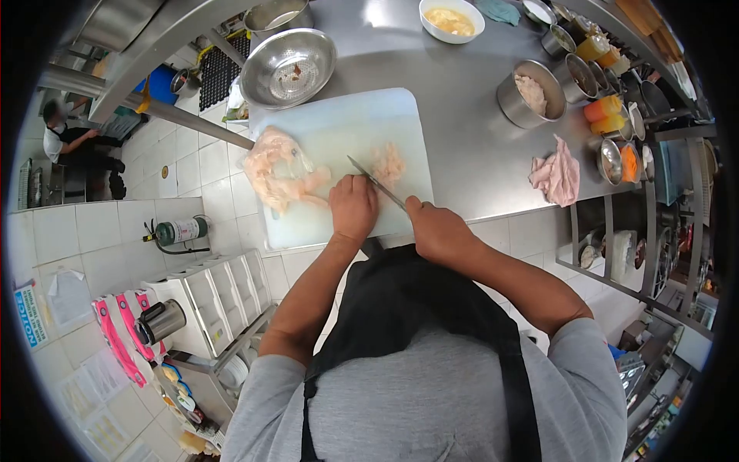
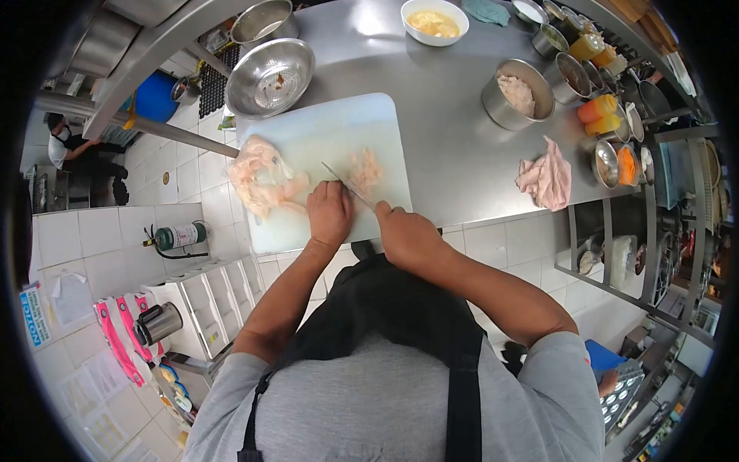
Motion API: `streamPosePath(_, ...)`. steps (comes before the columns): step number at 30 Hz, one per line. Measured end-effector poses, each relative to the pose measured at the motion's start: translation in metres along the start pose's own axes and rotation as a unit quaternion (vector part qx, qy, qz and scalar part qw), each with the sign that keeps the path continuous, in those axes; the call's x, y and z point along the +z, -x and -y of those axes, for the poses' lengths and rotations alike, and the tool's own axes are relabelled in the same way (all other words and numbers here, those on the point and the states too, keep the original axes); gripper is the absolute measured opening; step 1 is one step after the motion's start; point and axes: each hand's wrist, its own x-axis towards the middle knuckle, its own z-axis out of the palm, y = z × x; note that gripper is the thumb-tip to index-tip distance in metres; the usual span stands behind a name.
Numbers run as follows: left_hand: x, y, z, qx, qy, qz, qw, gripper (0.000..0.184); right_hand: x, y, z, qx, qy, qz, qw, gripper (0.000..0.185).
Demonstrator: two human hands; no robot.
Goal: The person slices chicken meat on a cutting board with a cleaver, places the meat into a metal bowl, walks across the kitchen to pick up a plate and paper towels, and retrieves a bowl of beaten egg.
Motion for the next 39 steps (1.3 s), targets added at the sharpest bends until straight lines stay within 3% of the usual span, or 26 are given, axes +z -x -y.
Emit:
streamPosePath(6,0.009,0.0,0.006,0.022,-0.017,0.014,1.0,0.024,0.029,-0.054,0.003,-0.015,-0.022,-0.089,0.996,0.025)
streamPosePath(12,0.002,0.002,0.005,0.046,0.0,0.021,0.999,0.026,-0.001,-0.121,0.014,-0.024,-0.038,-0.065,0.997,0.026)
streamPosePath(15,-0.004,0.003,0.006,0.013,0.089,0.0,0.996,0.02,-0.011,-0.102,0.011,-0.023,-0.041,-0.066,0.997,0.028)
streamPosePath(21,-0.001,0.004,0.011,0.011,0.05,-0.023,0.998,0.015,-0.008,-0.01,0.014,0.005,0.005,-0.021,1.0,0.03)
streamPosePath(27,0.003,0.005,0.009,0.033,0.012,-0.004,0.999,0.018,0.033,-0.038,0.005,0.007,-0.007,-0.075,0.997,0.03)
streamPosePath(33,-0.001,0.005,0.011,0.031,0.051,0.001,0.998,0.02,-0.009,-0.088,0.018,-0.009,-0.034,-0.043,0.998,0.034)
streamPosePath(36,-0.004,0.008,0.012,-0.024,0.124,-0.034,0.991,0.018,-0.019,-0.056,0.021,-0.007,-0.017,-0.037,0.999,0.032)
streamPosePath(39,-0.009,0.007,0.01,-0.013,0.116,-0.033,0.993,0.019,-0.009,-0.019,0.02,0.004,-0.003,-0.014,1.0,0.029)
